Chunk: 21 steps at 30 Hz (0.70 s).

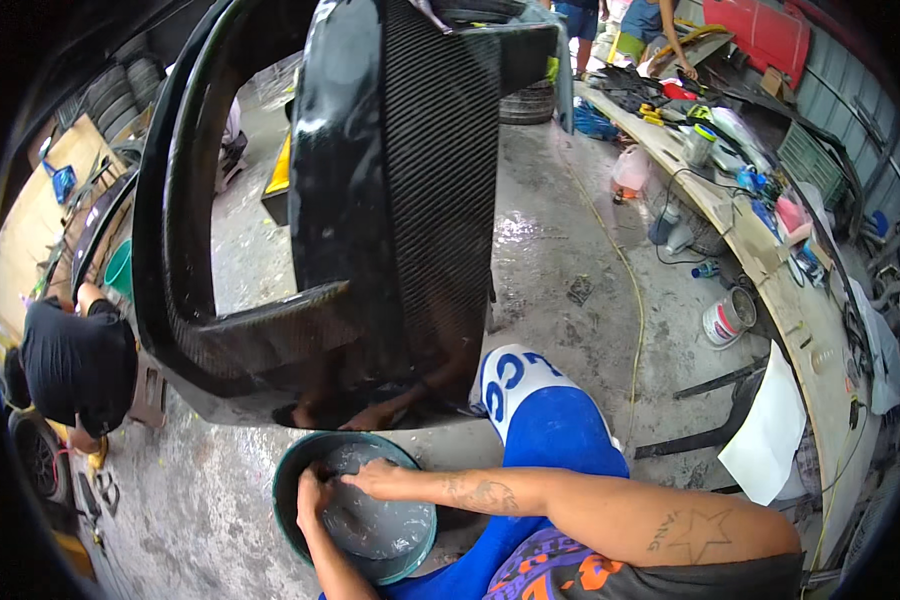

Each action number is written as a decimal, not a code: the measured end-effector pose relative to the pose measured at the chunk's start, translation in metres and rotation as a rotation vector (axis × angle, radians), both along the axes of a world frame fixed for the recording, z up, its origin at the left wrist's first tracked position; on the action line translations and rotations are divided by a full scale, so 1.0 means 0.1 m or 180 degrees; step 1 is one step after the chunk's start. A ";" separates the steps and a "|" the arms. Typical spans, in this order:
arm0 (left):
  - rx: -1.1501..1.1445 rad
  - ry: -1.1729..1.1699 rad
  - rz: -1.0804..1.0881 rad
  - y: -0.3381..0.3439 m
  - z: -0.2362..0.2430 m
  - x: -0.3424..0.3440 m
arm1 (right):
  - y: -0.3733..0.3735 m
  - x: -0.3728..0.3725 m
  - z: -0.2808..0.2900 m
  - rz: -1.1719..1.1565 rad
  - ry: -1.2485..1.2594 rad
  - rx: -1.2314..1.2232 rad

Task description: The person is wet sanding a carbon fiber or black painted automotive component using a sanding block and water.

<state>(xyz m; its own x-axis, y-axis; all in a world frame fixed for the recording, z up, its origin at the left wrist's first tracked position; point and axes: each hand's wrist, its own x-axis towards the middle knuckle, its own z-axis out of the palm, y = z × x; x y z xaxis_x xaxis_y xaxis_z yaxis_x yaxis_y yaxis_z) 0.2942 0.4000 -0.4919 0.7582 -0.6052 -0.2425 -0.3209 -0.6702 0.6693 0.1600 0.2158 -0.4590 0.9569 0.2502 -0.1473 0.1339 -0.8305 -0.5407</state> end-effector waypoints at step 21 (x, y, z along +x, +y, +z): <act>-0.0739 0.0331 -0.0192 -0.11 -0.12 0.00 | -0.14 -0.52 0.23 0.0033 -0.0285 0.0258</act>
